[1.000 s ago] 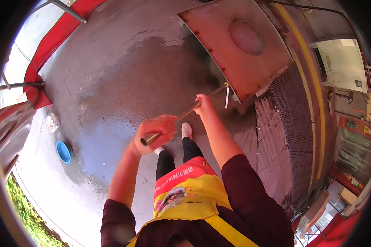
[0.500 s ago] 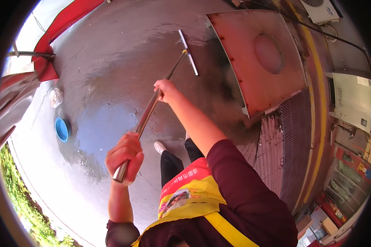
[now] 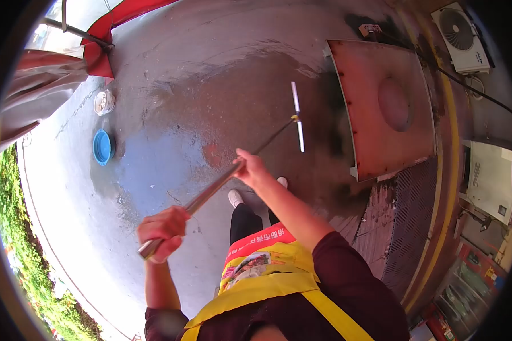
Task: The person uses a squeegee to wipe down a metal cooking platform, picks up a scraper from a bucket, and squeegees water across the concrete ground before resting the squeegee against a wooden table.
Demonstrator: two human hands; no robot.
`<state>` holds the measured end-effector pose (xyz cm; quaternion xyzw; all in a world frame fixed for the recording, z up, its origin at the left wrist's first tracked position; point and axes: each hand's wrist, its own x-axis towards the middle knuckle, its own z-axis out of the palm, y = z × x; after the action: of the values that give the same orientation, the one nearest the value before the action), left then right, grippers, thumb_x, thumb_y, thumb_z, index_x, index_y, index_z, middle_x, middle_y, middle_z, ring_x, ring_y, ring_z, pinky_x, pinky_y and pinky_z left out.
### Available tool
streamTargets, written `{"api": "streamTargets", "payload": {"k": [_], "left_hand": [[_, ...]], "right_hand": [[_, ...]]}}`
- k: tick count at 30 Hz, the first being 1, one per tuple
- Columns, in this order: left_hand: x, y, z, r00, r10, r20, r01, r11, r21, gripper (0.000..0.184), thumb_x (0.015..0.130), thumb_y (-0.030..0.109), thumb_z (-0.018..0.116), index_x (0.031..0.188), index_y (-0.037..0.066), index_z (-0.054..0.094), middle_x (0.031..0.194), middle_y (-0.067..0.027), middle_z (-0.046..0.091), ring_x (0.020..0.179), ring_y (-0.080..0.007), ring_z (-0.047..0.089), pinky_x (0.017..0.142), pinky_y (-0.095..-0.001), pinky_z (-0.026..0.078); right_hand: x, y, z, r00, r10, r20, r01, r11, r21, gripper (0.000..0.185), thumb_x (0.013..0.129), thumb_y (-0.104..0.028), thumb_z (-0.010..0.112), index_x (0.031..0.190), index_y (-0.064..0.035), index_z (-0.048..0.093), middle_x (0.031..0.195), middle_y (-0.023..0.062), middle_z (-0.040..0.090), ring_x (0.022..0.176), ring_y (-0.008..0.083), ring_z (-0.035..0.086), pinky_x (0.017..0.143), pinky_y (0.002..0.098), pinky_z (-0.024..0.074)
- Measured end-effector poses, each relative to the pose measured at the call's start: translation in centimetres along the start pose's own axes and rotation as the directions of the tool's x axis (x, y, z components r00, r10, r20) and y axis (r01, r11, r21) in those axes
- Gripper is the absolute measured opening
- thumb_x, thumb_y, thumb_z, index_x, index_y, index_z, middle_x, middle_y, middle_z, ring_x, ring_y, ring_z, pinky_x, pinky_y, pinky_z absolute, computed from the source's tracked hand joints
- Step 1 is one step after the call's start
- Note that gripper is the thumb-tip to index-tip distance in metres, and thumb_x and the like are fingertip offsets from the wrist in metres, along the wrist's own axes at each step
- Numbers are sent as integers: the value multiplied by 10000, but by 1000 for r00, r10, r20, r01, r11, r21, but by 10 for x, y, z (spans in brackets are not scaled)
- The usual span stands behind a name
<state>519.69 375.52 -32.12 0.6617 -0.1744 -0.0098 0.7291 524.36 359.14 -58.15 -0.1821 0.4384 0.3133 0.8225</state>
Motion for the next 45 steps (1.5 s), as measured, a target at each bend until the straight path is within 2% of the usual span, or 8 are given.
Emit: {"api": "streamTargets", "payload": {"k": [5, 11, 20, 27, 35, 40, 43, 45], "left_hand": [[-17, -103, 73, 939, 7, 345, 64, 979, -194, 152, 673, -74, 578, 610, -17, 452, 636, -132, 482, 623, -304, 481, 738, -399, 410], [-83, -55, -49, 972, -83, 222, 89, 996, -18, 175, 638, -91, 568, 565, -5, 436, 599, -106, 490, 583, -263, 502, 710, -413, 435], [-180, 103, -138, 998, -60, -22, 64, 931, 360, 214, 661, 67, 563, 542, 59, 385, 506, -38, 424, 484, -163, 407, 565, -335, 373], [-190, 146, -158, 998, 36, -56, -26, 986, 165, 301, 729, 170, 568, 516, 91, 372, 438, 2, 368, 411, -125, 371, 467, -292, 357], [-162, 72, 17, 924, -13, 383, 128, 953, -275, 277, 663, 86, 628, 493, 40, 415, 459, -52, 443, 414, -179, 435, 485, -328, 412], [-195, 19, 169, 749, -68, 659, 335, 897, -289, 237, 663, 56, 617, 529, 32, 423, 546, -76, 480, 537, -204, 455, 650, -383, 392], [-234, 2, 248, 684, -134, 717, 361, 916, -173, 194, 687, 2, 587, 554, 25, 447, 582, -78, 500, 582, -202, 479, 735, -393, 399], [-244, 12, 279, 628, -120, 769, 357, 922, -148, 165, 697, -59, 554, 581, 18, 464, 598, -77, 510, 598, -197, 498, 785, -390, 411]], "right_hand": [[-16, -74, -136, 845, -159, -510, 162, 986, -39, 187, 713, -61, 552, 611, -113, 405, 558, 12, 431, 520, 123, 479, 507, 260, 415], [30, 47, -53, 914, -43, -404, -44, 978, -204, 148, 730, -152, 534, 742, -26, 456, 674, 104, 463, 448, 195, 398, 310, 292, 286], [34, 287, 107, 961, 275, -43, -270, 887, -374, 153, 767, -201, 550, 814, -63, 504, 667, 95, 548, 455, 194, 509, 348, 291, 367], [-76, 290, 93, 947, 274, 166, -239, 949, -208, 404, 843, -363, 501, 543, -114, 397, 518, 34, 466, 424, 120, 425, 443, 284, 413], [-159, 211, -141, 999, -52, -4, 50, 933, 357, 323, 809, -272, 563, 571, -94, 435, 505, 29, 462, 378, 139, 421, 376, 286, 397], [-220, 178, -290, 920, -257, -297, 389, 698, 601, 270, 779, -262, 613, 638, -119, 433, 555, 16, 469, 467, 137, 468, 374, 241, 379], [-244, 166, -362, 886, -134, -444, 443, 524, 727, 223, 784, -231, 598, 705, -114, 424, 570, 13, 472, 483, 141, 487, 388, 250, 408], [-261, 159, -391, 895, -190, -403, 435, 576, 692, 194, 789, -199, 581, 745, -109, 414, 566, 11, 469, 480, 139, 494, 391, 257, 422]]}}
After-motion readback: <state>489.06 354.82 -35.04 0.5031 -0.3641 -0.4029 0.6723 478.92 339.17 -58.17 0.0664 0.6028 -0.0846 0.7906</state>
